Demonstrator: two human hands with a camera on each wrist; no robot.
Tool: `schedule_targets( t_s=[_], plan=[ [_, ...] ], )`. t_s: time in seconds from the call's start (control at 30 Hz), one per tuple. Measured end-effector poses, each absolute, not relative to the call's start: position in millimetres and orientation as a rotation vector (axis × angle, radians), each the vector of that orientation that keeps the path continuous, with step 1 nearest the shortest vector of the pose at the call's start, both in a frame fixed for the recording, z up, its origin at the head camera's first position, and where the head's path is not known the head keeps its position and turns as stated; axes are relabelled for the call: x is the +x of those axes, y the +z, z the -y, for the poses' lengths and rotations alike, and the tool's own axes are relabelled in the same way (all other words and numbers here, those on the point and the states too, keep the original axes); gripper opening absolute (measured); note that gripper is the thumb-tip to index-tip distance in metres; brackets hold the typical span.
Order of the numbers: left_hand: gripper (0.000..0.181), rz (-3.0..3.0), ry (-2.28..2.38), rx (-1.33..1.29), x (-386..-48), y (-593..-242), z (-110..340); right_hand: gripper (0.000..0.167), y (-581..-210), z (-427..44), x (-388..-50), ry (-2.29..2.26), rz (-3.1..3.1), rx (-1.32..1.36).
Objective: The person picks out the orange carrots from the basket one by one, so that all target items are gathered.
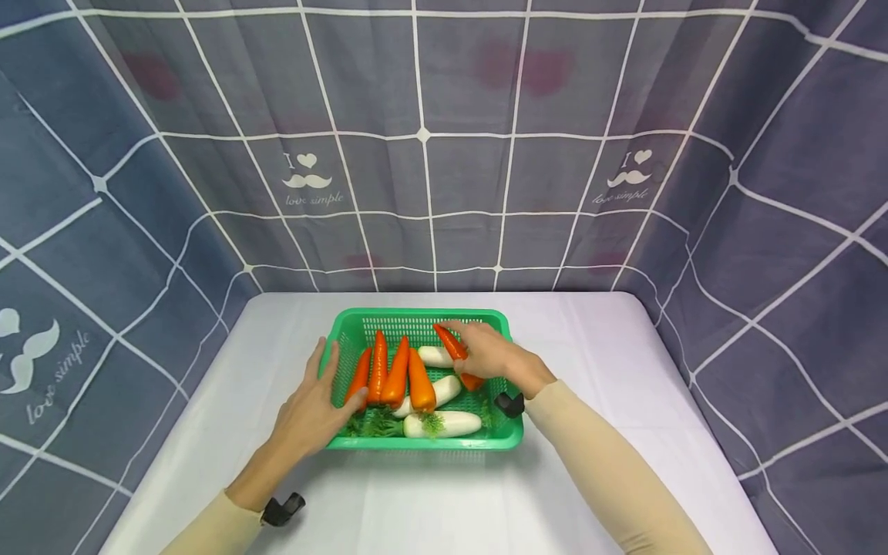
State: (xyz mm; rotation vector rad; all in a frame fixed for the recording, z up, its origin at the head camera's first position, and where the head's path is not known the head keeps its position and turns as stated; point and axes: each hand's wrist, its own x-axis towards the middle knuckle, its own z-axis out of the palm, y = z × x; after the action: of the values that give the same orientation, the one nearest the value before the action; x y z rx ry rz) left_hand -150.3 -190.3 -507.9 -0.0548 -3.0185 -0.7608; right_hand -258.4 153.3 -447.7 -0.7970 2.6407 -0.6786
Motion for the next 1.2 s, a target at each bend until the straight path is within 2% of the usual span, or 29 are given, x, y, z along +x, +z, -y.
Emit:
schedule_targets(
  t_s=[0.3,0.8,1.03,1.2],
  plan=[
    [0.112,3.005,-0.798,-0.075,-152.6,-504.2,190.0,0.083,-427.9,-171.5,-251.6,-0.842,-2.666,-0.795],
    [0.112,3.019,-0.845,-0.038,-149.9,-507.9,189.6,0.08,-394.2,-223.5,-249.4,-0.97,-2.76,-0.621],
    [0.111,3.007,-0.837,-0.039,-150.2,-507.9,190.7,0.082,-392.3,-255.6,-250.1,-0.966,-2.803,-0.527],
    [0.111,3.0,-0.831,-0.049,-150.8,-507.1,191.0,0.084,-405.2,-275.0,-252.0,-0.958,-2.789,-0.432]
  ],
)
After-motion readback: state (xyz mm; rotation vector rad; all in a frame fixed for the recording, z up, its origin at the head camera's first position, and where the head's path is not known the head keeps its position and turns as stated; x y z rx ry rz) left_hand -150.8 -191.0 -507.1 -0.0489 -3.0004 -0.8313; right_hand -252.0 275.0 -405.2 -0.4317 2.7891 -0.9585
